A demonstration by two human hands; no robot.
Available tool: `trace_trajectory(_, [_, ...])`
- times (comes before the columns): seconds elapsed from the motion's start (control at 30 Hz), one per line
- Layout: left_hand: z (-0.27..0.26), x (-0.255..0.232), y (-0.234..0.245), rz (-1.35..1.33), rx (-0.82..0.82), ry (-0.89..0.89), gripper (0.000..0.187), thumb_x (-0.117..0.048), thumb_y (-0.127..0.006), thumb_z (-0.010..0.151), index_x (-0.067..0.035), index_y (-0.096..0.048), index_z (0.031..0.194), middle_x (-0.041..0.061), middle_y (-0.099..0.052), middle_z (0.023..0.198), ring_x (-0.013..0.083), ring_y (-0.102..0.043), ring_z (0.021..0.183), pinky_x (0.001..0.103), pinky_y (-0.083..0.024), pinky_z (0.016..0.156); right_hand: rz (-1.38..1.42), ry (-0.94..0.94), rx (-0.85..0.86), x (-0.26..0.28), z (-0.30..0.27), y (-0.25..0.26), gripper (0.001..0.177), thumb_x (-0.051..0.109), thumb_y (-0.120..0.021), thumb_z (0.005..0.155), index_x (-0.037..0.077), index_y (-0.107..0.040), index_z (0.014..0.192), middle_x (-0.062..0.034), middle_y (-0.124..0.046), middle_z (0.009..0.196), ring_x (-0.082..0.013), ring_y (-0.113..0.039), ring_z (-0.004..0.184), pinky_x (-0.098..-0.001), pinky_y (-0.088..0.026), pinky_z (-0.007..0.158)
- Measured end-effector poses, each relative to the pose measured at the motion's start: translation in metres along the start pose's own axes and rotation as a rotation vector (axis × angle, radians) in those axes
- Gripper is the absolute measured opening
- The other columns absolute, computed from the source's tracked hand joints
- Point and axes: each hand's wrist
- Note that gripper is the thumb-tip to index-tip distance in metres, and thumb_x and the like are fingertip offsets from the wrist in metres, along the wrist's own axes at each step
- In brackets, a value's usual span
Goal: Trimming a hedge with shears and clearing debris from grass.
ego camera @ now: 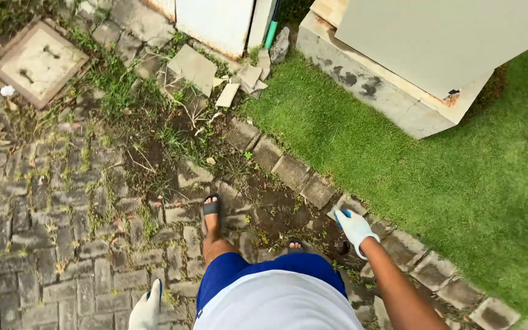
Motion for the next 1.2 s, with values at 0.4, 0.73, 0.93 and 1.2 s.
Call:
trace_trajectory(0.4, [0.067,-0.452,0.201,0.431,-0.053,-0.549,0.084,-0.070,-0.054,0.090,-0.003,-0.060,0.139,0.029,-0.070,0.124,0.0403,-0.068,0.115,0.044,-0.052,0.102,0.933,-0.726,-0.327,-0.009,-0.068,-0.163,0.041,0.038,-0.064,0.098,0.003,-0.073,0.116,-0.0085,-0.074,0.095,-0.0200,-0.067,0.079,-0.0351,-0.054,0.069])
trace_trajectory(0.73, [0.049,-0.626,0.071,0.898,-0.146,-0.945,0.095,-0.074,-0.056,0.084,-0.008,-0.043,0.151,0.022,-0.044,0.152,0.0407,-0.045,0.138,0.053,-0.036,0.113,0.974,-0.747,-0.383,0.014,0.024,-0.160,0.037,0.033,-0.069,0.098,-0.001,-0.075,0.113,-0.0063,-0.073,0.090,-0.0154,-0.063,0.073,-0.0320,-0.052,0.067])
trace_trajectory(0.93, [0.066,-0.696,-0.041,0.993,-0.061,-0.991,0.098,-0.073,-0.059,0.084,-0.009,-0.036,0.154,0.022,-0.037,0.157,0.0418,-0.036,0.143,0.055,-0.028,0.117,1.024,-0.624,-0.417,0.032,0.149,-0.144,0.035,0.030,-0.071,0.096,0.000,-0.075,0.113,-0.0023,-0.070,0.088,-0.0104,-0.061,0.074,-0.0286,-0.052,0.068])
trace_trajectory(1.2, [0.166,-0.772,-0.186,1.075,0.046,-1.092,0.101,-0.071,-0.057,0.088,-0.008,-0.026,0.159,0.023,-0.028,0.162,0.0460,-0.025,0.148,0.059,-0.020,0.119,0.952,-0.518,-0.412,0.066,0.324,-0.167,0.033,0.028,-0.073,0.093,0.001,-0.077,0.112,-0.0012,-0.074,0.089,-0.0084,-0.063,0.075,-0.0264,-0.052,0.070])
Point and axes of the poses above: each hand's wrist, its own z-axis towards the middle knuckle, its own y-axis out of the back of the hand, x = y × z
